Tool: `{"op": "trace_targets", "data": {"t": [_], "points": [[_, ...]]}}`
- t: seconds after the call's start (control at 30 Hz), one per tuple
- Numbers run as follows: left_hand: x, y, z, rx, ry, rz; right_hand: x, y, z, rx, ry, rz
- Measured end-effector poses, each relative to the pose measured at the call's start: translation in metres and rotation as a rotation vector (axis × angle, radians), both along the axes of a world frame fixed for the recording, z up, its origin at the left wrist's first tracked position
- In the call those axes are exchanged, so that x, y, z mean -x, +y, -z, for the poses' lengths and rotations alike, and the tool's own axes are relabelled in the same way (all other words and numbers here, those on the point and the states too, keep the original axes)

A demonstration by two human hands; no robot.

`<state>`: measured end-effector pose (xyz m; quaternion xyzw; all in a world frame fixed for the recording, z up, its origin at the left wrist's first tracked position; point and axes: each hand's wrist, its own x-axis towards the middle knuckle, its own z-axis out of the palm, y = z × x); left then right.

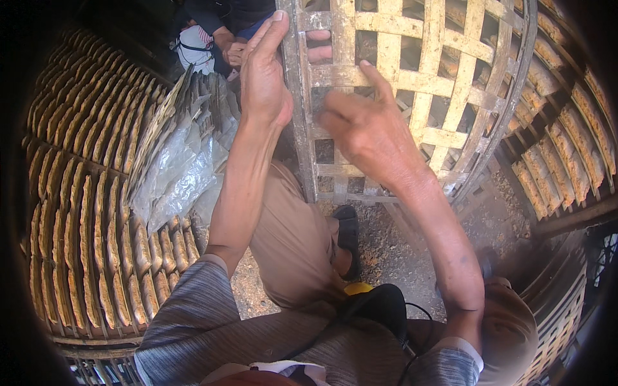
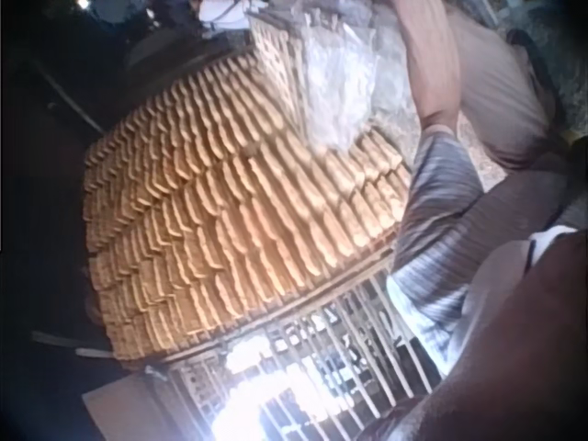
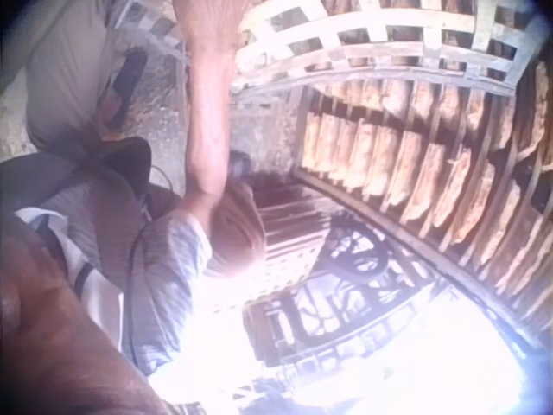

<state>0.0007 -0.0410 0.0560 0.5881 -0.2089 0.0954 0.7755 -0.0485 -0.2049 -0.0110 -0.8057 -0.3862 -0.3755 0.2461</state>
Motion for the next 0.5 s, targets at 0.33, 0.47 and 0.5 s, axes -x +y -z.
{"op": "trace_targets", "data": {"t": [0.33, 0.47, 0.5], "points": [[-0.001, -0.003, 0.000, 0.031, 0.036, -0.022, -0.002, -0.004, 0.003, -0.123, 0.092, -0.058], [0.000, -0.006, -0.001, 0.053, 0.040, -0.022, -0.002, 0.003, 0.009, -0.081, 0.017, 0.032], [0.000, -0.005, 0.000, 0.042, 0.035, -0.026, -0.001, 0.002, 0.010, -0.053, 0.031, 0.012]]}}
